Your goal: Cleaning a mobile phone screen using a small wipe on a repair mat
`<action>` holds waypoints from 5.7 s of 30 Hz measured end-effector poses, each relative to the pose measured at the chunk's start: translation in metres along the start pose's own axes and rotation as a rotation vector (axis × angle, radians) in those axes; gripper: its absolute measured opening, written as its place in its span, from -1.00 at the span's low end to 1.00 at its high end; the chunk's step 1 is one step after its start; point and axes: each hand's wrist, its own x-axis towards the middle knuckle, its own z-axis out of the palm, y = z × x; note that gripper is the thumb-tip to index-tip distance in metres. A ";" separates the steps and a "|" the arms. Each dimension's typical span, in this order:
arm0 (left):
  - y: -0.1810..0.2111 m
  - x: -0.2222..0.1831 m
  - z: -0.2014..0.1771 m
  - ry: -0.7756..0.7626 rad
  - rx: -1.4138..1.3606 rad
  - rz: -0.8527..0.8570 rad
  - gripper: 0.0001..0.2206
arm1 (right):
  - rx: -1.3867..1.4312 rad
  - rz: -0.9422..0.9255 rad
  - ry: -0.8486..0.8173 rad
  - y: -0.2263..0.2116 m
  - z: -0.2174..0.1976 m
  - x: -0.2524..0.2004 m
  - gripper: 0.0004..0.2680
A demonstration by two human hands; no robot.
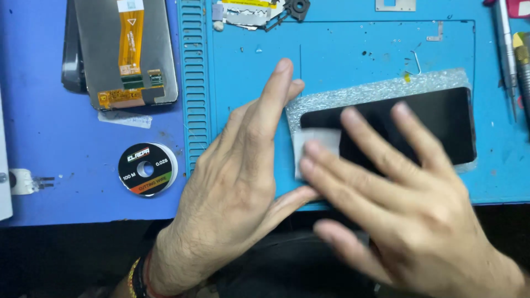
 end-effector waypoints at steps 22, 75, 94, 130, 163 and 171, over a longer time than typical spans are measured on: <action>0.000 -0.007 -0.007 -0.059 -0.025 0.033 0.24 | 0.029 -0.085 0.031 0.004 0.006 -0.009 -0.64; 0.001 -0.003 0.002 0.026 0.041 0.054 0.20 | 0.009 0.068 0.025 0.017 -0.001 -0.025 -0.64; -0.001 -0.001 0.003 0.055 -0.013 0.058 0.11 | -0.006 0.019 -0.006 0.018 -0.016 -0.041 -0.64; 0.006 0.001 0.010 0.020 -0.015 0.006 0.14 | -0.041 -0.037 0.094 0.028 -0.005 -0.052 -0.65; 0.005 -0.001 0.014 0.025 0.008 0.012 0.13 | -0.173 0.016 0.029 0.057 -0.013 -0.070 -0.62; 0.004 0.001 0.013 0.025 -0.006 0.025 0.14 | -0.004 0.084 0.014 0.056 -0.017 -0.068 -0.67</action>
